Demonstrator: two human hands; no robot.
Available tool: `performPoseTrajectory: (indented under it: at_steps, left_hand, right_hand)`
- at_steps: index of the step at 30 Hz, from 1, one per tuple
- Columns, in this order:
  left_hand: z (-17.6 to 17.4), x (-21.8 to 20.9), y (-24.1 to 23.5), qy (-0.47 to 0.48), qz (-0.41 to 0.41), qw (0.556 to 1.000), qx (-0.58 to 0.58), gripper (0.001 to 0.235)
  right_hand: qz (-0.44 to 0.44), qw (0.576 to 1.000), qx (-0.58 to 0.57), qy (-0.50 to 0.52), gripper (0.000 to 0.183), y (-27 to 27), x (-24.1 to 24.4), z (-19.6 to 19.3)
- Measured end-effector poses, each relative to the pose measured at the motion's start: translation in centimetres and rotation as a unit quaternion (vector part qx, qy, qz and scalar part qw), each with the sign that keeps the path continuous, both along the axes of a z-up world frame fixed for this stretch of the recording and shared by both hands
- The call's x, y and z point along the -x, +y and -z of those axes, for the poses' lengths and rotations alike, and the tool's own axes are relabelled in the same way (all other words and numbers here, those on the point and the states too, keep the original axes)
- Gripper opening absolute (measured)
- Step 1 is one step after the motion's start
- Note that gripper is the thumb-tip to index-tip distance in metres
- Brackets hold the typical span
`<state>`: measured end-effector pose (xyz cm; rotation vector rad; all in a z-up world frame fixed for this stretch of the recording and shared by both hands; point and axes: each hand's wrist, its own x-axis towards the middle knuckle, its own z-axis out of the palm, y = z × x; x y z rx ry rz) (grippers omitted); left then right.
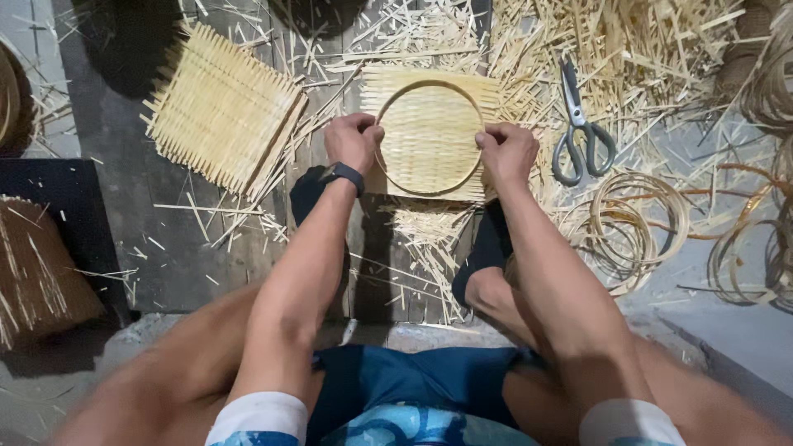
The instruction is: The person repeatedly places a circular bamboo frame over a square woven mat, trims the excess mat with shears, and stacks the finished circular bases. The process is repeated multiple times using the same tools and materials.
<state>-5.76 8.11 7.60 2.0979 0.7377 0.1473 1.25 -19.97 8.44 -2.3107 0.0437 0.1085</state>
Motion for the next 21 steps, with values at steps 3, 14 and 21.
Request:
performPoseTrajectory:
  at_steps: [3, 14, 21]
  left_hand:
    - [-0.4, -0.2, 0.8, 0.023, 0.014, 1.0, 0.002, 0.019]
    - [0.2, 0.6, 0.4, 0.002, -0.026, 0.998, 0.058, 0.014]
    - [1.5, 0.3, 0.9, 0.012, -0.037, 0.995, 0.096, 0.014]
  right_hand:
    - [-0.005, 1.0, -0.015, 0.022, 0.016, 0.0, -0.1, -0.4]
    - [-0.089, 0.992, 0.041, -0.08, 0.013, 0.2, -1.6, 0.5]
    - [-0.075, 0.997, -0.007, 0.001, 0.015, 0.0, -1.6, -0.7]
